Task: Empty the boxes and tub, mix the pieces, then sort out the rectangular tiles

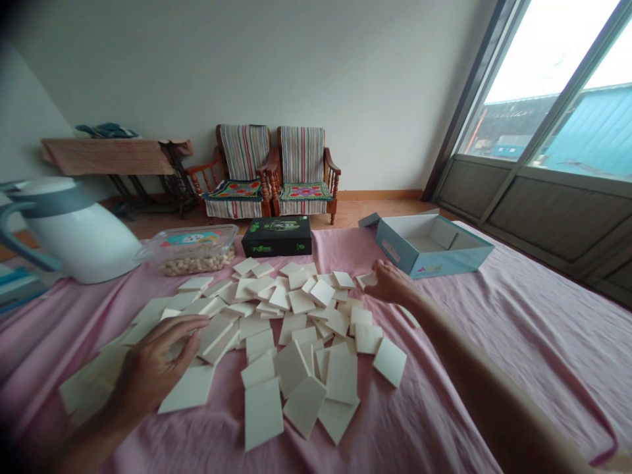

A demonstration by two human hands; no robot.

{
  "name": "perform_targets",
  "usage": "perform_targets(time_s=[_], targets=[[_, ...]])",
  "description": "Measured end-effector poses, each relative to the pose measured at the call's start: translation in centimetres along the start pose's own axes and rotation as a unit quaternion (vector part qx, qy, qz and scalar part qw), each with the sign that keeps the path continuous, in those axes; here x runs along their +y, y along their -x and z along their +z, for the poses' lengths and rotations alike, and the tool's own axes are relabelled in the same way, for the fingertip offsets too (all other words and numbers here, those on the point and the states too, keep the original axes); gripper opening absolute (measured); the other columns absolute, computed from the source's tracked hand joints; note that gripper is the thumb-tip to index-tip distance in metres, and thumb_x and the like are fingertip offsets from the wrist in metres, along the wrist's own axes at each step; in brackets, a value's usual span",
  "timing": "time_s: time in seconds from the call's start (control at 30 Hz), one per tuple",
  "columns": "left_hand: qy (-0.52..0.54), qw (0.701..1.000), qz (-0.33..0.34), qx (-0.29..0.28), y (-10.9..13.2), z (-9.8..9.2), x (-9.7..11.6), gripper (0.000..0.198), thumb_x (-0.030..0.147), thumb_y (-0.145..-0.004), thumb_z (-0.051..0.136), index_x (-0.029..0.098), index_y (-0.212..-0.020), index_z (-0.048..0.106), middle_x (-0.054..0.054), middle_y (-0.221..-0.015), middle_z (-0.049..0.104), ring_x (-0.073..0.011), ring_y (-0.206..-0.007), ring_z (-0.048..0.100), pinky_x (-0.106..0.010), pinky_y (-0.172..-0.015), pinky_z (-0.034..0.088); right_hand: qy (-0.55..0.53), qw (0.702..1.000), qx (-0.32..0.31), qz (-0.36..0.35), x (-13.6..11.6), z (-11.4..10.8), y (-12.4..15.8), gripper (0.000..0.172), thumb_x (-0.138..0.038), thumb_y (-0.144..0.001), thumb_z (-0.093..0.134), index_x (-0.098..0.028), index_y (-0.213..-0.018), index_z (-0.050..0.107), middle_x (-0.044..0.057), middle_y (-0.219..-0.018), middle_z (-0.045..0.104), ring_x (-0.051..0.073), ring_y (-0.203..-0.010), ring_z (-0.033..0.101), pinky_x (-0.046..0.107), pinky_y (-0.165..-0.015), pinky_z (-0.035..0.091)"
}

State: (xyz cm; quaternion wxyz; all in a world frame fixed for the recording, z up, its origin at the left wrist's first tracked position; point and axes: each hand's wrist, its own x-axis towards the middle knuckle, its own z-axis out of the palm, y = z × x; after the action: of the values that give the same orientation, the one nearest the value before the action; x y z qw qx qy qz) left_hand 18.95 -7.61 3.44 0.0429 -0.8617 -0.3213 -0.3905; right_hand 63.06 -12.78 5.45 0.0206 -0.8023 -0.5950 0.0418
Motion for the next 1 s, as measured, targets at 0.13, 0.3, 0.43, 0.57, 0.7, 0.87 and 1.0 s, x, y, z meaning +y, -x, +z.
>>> perform_targets(time_s=[0.13,0.3,0.43,0.57,0.7,0.87,1.0], targets=[[0.001,1.0,-0.002,0.001,0.0,0.0,-0.1,0.016,0.017,-0.09,0.051,0.019,-0.098,0.065,-0.005,-0.096,0.069,-0.0183,-0.091,0.065,-0.03,-0.083,0.051,0.0,1.0,0.012,0.024,-0.7,0.7,-1.6,0.043,-0.045,-0.078,0.062,-0.016,-0.109,0.063,0.017,-0.11,0.065,0.03,-0.105,0.061,0.035,-0.083,0.047],[0.003,1.0,-0.007,-0.002,0.2,0.1,-0.2,0.016,0.017,-0.09,0.051,0.018,-0.098,0.065,-0.005,-0.097,0.069,-0.0182,-0.092,0.065,-0.029,-0.084,0.051,-0.016,1.0,-0.006,0.009,-1.3,0.1,-2.1,0.037,-0.047,-0.072,0.069,-0.019,-0.096,0.069,0.015,-0.096,0.069,0.031,-0.098,0.064,0.035,-0.078,0.049],[0.0,1.0,-0.005,-0.002,0.2,0.2,-0.4,0.016,0.017,-0.09,0.051,0.018,-0.098,0.064,-0.005,-0.097,0.068,-0.018,-0.092,0.065,-0.029,-0.084,0.05,-0.09,0.995,0.005,-0.053,-3.1,-2.2,-1.6,0.048,-0.041,-0.079,0.063,-0.014,-0.118,0.059,0.015,-0.108,0.067,0.025,-0.096,0.065,0.032,-0.079,0.05],[0.005,1.0,-0.001,-0.003,0.3,0.2,-0.5,0.015,0.017,-0.09,0.051,0.017,-0.098,0.064,-0.006,-0.097,0.068,-0.0181,-0.092,0.064,-0.029,-0.084,0.05,-0.206,0.962,0.058,-0.167,-2.9,-4.3,-0.6,0.036,-0.04,-0.086,0.054,-0.017,-0.113,0.059,0.011,-0.102,0.068,0.021,-0.09,0.065,0.031,-0.077,0.05],[0.008,1.0,0.002,-0.003,0.4,0.2,-0.4,0.015,0.017,-0.091,0.051,0.018,-0.098,0.064,-0.005,-0.097,0.068,-0.0179,-0.092,0.064,-0.029,-0.084,0.05,-0.074,0.986,-0.041,-0.145,2.0,-4.0,1.0,0.019,-0.02,-0.072,0.058,-0.017,-0.09,0.061,0.011,-0.092,0.068,0.025,-0.088,0.064,0.036,-0.08,0.049],[0.01,1.0,0.0,-0.01,0.2,0.3,-0.3,0.015,0.018,-0.091,0.051,0.018,-0.1,0.063,-0.005,-0.098,0.067,-0.0177,-0.093,0.064,-0.029,-0.084,0.05,0.033,0.98,-0.154,-0.118,7.5,-1.2,3.8,0.046,-0.01,-0.047,0.064,-0.016,-0.093,0.061,0.014,-0.1,0.062,0.034,-0.095,0.061,0.042,-0.083,0.048],[0.01,1.0,0.002,-0.009,0.3,0.3,-0.2,0.015,0.018,-0.091,0.051,0.018,-0.099,0.064,-0.005,-0.097,0.068,-0.0178,-0.092,0.064,-0.029,-0.084,0.05,0.01,0.983,-0.117,-0.14,8.4,0.1,4.5,0.046,-0.015,-0.055,0.063,-0.016,-0.101,0.059,0.014,-0.102,0.059,0.031,-0.098,0.059,0.041,-0.087,0.047]])
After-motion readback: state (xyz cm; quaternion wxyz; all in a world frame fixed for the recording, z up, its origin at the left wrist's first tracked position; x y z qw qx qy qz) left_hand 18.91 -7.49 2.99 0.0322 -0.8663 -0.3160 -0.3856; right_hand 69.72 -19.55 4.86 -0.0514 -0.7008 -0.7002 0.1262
